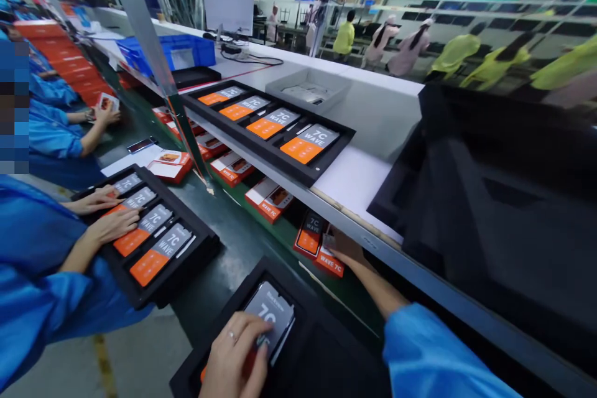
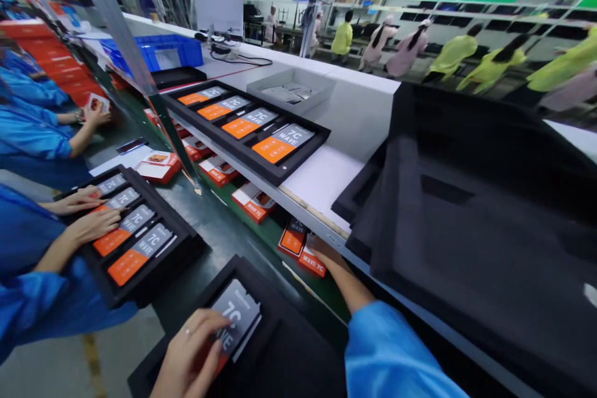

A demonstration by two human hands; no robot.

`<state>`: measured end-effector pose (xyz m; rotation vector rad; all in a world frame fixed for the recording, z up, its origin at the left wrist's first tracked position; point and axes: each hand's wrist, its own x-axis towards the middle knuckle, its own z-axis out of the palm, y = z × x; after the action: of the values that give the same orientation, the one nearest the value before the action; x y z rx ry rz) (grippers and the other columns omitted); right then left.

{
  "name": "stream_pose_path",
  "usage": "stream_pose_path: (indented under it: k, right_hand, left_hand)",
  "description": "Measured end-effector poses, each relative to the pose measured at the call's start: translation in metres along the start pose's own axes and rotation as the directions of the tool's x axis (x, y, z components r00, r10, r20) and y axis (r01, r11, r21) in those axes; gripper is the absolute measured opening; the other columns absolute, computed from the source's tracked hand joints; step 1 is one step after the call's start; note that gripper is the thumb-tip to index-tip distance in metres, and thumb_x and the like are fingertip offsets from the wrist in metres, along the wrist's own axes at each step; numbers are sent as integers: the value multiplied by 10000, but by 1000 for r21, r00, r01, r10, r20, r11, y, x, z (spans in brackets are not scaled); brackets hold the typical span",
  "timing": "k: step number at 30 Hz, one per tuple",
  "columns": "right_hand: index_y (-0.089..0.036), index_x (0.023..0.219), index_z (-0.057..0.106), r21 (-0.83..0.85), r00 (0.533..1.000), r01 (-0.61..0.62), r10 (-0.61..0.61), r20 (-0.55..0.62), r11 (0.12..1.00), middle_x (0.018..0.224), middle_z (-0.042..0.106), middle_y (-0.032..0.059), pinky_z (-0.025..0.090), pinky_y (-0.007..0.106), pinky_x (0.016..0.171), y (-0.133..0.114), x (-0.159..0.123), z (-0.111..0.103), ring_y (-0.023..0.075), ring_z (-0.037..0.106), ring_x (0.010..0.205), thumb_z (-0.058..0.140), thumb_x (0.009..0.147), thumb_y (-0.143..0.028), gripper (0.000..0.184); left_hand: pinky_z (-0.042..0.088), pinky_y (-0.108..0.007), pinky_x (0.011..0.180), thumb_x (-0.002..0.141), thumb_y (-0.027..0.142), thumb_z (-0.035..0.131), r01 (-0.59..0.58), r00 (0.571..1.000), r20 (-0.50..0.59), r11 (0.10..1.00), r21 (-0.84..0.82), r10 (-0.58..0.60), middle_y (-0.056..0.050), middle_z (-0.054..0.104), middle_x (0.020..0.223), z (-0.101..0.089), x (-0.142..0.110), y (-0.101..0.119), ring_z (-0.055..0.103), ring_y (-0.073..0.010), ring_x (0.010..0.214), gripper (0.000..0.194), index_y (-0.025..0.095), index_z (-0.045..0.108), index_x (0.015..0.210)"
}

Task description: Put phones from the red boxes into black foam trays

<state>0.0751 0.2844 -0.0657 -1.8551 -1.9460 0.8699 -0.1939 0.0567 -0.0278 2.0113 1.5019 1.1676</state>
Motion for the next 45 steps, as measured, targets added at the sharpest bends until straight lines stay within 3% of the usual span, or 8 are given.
stream_pose_path:
  k: [5, 8, 11, 16, 27, 34, 39, 45]
  right_hand:
    - [-186, 1086, 631, -151, 980, 161, -140, 138, 975, 1152, 606, 103, 383, 399, 996, -25, -98, -13, 257, 538, 1110, 629, 790, -285, 312]
    - [-217, 1111, 608, -161, 949, 301, -280, 143, 940, 1148, 609, 75, 426, 350, 963, -56, -181, -21, 199, 559, 1073, 501, 881, -317, 273]
    - [-216, 1106, 604, -162, 943, 331, -322, 80, 930, 1123, 620, 68, 445, 340, 948, -82, -251, -22, 186, 570, 1053, 480, 906, -320, 258]
    - [-226, 1116, 599, -114, 958, 278, -284, -35, 954, 1107, 636, 56, 463, 334, 928, -102, -315, -4, 178, 588, 1033, 483, 914, -309, 247]
    - [-226, 1171, 575, -15, 958, 281, -281, -62, 960, 968, 650, 46, 497, 299, 834, -80, -322, 41, 163, 626, 894, 459, 916, -309, 292]
    - [-222, 1210, 561, 27, 954, 299, -300, 17, 954, 959, 648, 40, 493, 299, 831, -81, -324, 45, 159, 624, 876, 456, 901, -270, 330]
    - [-198, 1173, 584, 90, 952, 300, -304, 34, 950, 946, 645, 48, 486, 299, 847, -81, -325, 42, 160, 627, 879, 446, 896, -248, 313]
    - [-210, 1148, 603, 109, 939, 342, -344, -2, 933, 927, 658, 51, 494, 311, 829, -82, -329, 43, 176, 636, 864, 448, 894, -262, 302]
  left_hand:
    - [459, -402, 941, 783, 279, 590, -191, 972, 213, 860, 473, 98, -157, 413, 1402, -3, -10, -6, 455, -299, 1227, 600, 192, 426, 1353]
    - [439, -417, 925, 777, 296, 601, -233, 963, 251, 788, 570, 103, -173, 372, 1425, 2, -12, -3, 436, -326, 1229, 624, 219, 412, 1368]
    - [405, -435, 932, 790, 321, 591, -217, 957, 288, 765, 606, 43, -205, 402, 1381, 3, -3, 4, 442, -344, 1186, 635, 198, 398, 1382]
    - [387, -425, 897, 749, 384, 613, -181, 934, 353, 768, 614, -62, -218, 498, 1230, -3, 17, 14, 471, -335, 1061, 716, 109, 399, 1374]
    - [309, -436, 977, 736, 377, 588, -79, 922, 348, 799, 596, -168, -208, 404, 1352, 3, 18, 20, 411, -354, 1184, 723, 175, 366, 1394]
    - [287, -411, 1033, 765, 351, 573, 3, 921, 316, 816, 578, -227, -176, 359, 1420, 2, 15, 25, 369, -316, 1268, 728, 178, 313, 1422]
    - [336, -402, 1003, 781, 308, 587, 30, 906, 301, 753, 657, -299, -186, 373, 1418, -10, -7, 35, 388, -303, 1271, 732, 173, 289, 1435]
    - [403, -421, 889, 777, 384, 592, 55, 889, 251, 632, 773, -384, -188, 542, 1181, -26, -24, 47, 505, -328, 1110, 687, 155, 377, 1388]
